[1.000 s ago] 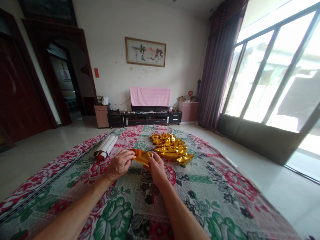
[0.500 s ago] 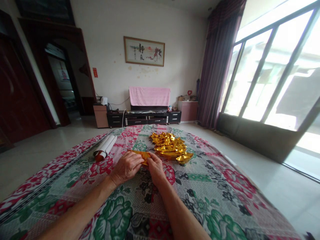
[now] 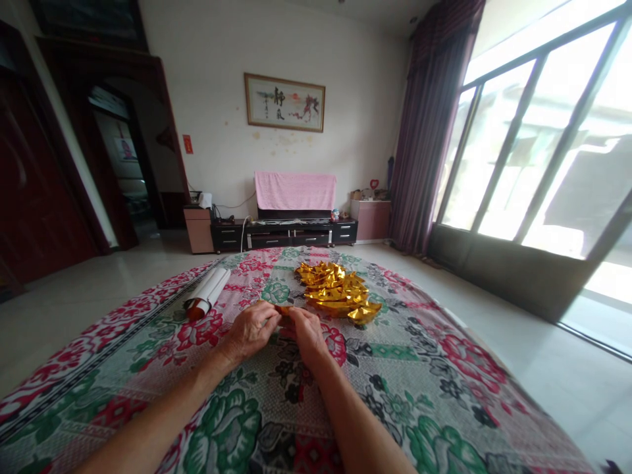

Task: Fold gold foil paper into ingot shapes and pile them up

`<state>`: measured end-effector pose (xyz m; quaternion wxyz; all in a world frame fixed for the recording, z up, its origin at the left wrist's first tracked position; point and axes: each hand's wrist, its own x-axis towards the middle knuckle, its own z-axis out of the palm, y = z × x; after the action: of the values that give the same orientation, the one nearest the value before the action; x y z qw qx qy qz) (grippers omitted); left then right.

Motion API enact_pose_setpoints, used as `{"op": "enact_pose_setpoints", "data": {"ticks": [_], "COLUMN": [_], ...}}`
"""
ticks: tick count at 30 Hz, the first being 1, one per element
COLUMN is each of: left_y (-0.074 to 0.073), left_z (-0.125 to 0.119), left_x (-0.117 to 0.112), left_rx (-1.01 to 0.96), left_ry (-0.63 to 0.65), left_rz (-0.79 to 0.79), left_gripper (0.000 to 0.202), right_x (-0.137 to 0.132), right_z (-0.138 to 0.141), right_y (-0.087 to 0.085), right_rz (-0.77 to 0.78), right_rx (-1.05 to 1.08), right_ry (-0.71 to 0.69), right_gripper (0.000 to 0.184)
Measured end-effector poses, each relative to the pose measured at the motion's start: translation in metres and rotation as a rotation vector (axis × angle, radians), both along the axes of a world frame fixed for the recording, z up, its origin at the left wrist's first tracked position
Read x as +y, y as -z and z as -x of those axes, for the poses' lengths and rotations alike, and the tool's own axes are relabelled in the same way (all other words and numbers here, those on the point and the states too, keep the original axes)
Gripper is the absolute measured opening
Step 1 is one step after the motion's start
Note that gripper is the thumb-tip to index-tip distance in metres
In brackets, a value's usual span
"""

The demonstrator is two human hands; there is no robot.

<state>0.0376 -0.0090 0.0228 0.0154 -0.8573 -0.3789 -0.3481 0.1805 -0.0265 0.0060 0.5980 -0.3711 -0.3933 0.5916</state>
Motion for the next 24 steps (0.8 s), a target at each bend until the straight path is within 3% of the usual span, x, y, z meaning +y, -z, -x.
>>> {"op": "enact_pose_setpoints", "data": {"ticks": [6, 13, 24], "left_y": [0.000, 0.002, 0.001], "left_z": [0.001, 0.009, 0.002], "left_x": [0.001, -0.002, -0.001], "left_rx": [0.017, 0.093, -0.045], "left_ry": [-0.039, 0.089, 0.097], "left_rz": [0.013, -0.053, -0.037], "left_gripper": [0.027, 0.019, 0.016], "right_x": [-0.006, -0.005, -0.001], "right_z": [0.002, 0.005, -0.001], "right_y": [-0.006, -0.007, -0.001], "right_rz": [-0.027, -0.015, -0.018], "right_rx": [-0.065, -0.107, -0.055], "right_ry": [0.007, 0.076, 0.010], "right_gripper": [0.026, 0.029, 0.023]}}
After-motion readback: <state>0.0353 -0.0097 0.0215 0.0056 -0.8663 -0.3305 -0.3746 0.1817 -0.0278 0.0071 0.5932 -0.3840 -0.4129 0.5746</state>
